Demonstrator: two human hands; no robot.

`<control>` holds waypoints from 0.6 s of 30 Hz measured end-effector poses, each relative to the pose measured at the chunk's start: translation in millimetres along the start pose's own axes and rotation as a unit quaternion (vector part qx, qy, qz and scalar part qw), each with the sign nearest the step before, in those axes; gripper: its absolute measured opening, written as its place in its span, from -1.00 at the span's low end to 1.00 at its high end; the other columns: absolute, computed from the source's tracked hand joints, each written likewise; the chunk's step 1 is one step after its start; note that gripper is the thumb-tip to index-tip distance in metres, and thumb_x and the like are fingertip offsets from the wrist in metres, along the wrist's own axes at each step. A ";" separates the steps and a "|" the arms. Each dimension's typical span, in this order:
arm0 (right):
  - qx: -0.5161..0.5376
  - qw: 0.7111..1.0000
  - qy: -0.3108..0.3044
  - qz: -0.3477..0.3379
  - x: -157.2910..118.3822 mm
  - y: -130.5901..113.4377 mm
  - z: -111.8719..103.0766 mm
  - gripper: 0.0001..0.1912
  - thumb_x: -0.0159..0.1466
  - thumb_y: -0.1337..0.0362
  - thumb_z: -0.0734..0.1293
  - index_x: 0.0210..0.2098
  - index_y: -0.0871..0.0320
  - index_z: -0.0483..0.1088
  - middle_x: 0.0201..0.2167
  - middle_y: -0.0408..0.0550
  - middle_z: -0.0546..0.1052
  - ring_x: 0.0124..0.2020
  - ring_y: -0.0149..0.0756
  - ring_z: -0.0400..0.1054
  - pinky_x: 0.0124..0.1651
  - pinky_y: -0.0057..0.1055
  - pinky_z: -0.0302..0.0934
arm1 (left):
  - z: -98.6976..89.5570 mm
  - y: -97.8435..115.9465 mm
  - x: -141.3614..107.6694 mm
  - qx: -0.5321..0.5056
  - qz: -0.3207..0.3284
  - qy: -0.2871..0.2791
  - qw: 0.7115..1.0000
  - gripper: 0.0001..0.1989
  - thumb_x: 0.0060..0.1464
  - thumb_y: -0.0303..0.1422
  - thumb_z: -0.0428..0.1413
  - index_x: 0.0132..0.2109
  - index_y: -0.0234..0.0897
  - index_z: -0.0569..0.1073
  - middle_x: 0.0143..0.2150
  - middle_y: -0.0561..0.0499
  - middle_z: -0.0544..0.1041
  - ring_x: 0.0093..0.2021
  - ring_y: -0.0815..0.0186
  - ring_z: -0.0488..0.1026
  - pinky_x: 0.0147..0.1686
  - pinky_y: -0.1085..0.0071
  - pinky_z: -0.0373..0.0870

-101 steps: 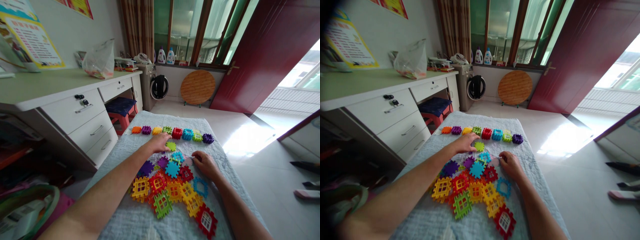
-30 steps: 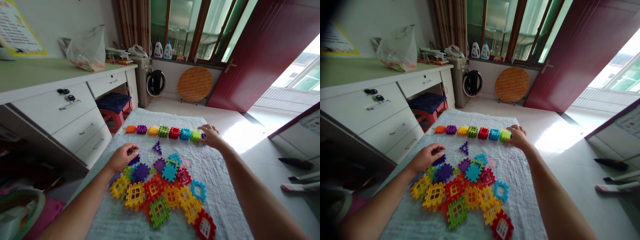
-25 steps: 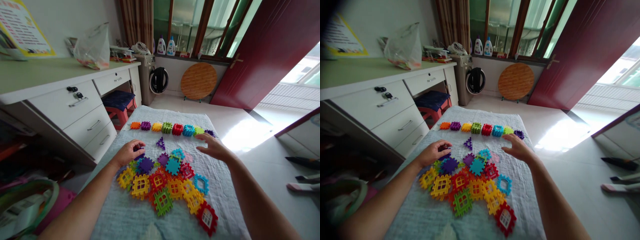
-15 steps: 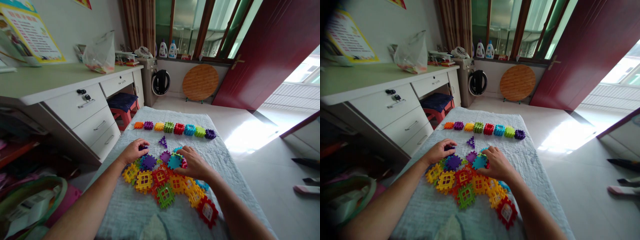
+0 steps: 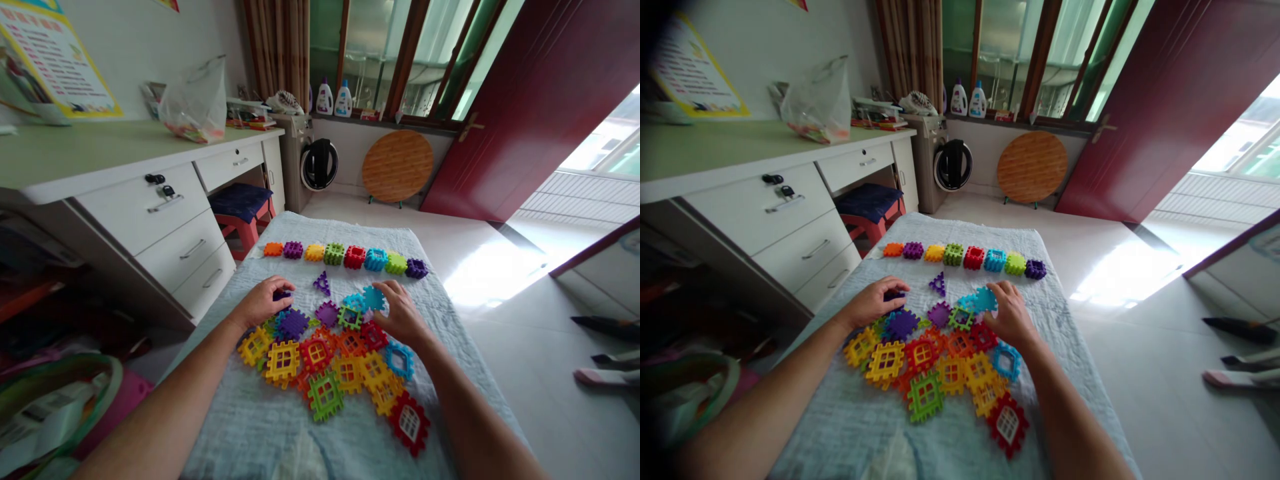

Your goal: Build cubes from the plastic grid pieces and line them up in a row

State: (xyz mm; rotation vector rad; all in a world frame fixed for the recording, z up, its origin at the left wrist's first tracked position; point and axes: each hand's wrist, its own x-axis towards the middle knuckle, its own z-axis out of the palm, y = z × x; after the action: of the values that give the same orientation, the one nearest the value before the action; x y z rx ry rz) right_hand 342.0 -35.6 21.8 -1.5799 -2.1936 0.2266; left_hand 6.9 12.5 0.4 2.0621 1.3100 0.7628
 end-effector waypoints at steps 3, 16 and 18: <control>-0.039 0.997 -0.036 0.055 -1.7 16.0 1.8 -0.41 0.03 0.34 0.28 0.10 0.17 0.29 0.01 0.10 0.38 0.02 -0.02 0.20 0.09 -0.13 0.08 | 0.0 -0.2 0.3 0.009 0.004 -0.004 1.000 -0.76 -0.04 -0.23 0.14 -0.21 -0.21 0.52 -0.17 -0.04 0.49 -0.19 0.21 0.45 -0.11 0.31 0.37; -0.015 0.991 -0.126 -0.042 12.5 -12.5 18.1 -0.32 0.06 0.46 0.21 0.20 0.07 0.22 0.21 -0.07 0.31 0.28 -0.01 -0.07 0.26 0.00 -0.23 | 0.6 -2.7 0.7 0.028 0.015 -0.011 0.999 -0.75 -0.02 -0.25 0.12 -0.19 -0.24 0.51 -0.16 -0.03 0.48 -0.17 0.23 0.44 -0.09 0.31 0.37; -0.004 0.990 -0.132 -0.047 14.6 -12.2 18.9 -0.35 0.08 0.46 0.23 0.18 0.08 0.25 0.17 -0.05 0.36 0.24 -0.02 0.00 0.25 -0.02 -0.18 | 0.7 -3.9 0.5 0.036 0.019 -0.015 0.999 -0.75 -0.01 -0.25 0.12 -0.18 -0.25 0.50 -0.16 -0.03 0.47 -0.17 0.23 0.44 -0.08 0.30 0.36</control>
State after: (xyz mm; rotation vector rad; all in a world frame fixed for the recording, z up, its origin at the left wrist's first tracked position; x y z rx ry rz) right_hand 319.5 -24.0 12.9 -1.5209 -2.4637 0.4192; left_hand 5.3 14.2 -2.8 2.1515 1.3034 0.7078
